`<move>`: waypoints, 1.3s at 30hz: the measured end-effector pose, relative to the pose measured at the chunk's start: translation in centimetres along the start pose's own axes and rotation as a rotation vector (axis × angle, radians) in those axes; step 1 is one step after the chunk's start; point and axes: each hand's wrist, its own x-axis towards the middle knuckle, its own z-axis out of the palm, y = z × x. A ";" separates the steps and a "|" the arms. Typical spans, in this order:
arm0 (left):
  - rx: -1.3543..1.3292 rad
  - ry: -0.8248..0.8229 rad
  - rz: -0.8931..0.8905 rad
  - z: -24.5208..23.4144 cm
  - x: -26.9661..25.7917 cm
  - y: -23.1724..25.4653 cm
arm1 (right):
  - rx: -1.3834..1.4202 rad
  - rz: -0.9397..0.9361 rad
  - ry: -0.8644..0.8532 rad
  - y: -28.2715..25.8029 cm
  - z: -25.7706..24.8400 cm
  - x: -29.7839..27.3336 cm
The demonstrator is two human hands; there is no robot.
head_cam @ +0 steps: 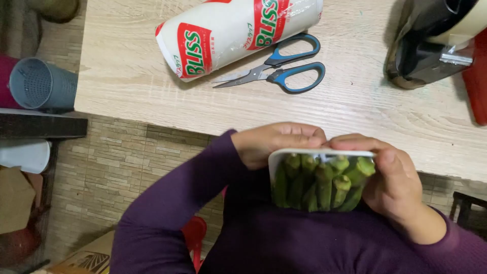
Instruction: Wrapping fresh okra in plastic trays using plastic film and tape for retail sale.
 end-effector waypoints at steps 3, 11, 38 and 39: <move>-0.098 -0.037 0.106 1.2 -0.3 -0.9 | -0.151 -0.002 0.083 -0.6 0.3 -0.7; 0.036 0.203 0.375 1.1 -1.6 -6.1 | -0.218 0.107 0.358 -1.0 1.4 0.3; -0.305 0.673 1.001 1.5 -13.3 -3.8 | -1.246 -0.415 -0.019 -8.1 12.7 33.1; -0.248 0.755 0.979 2.2 -13.4 -3.7 | -1.296 -0.504 -0.046 -8.2 13.0 33.4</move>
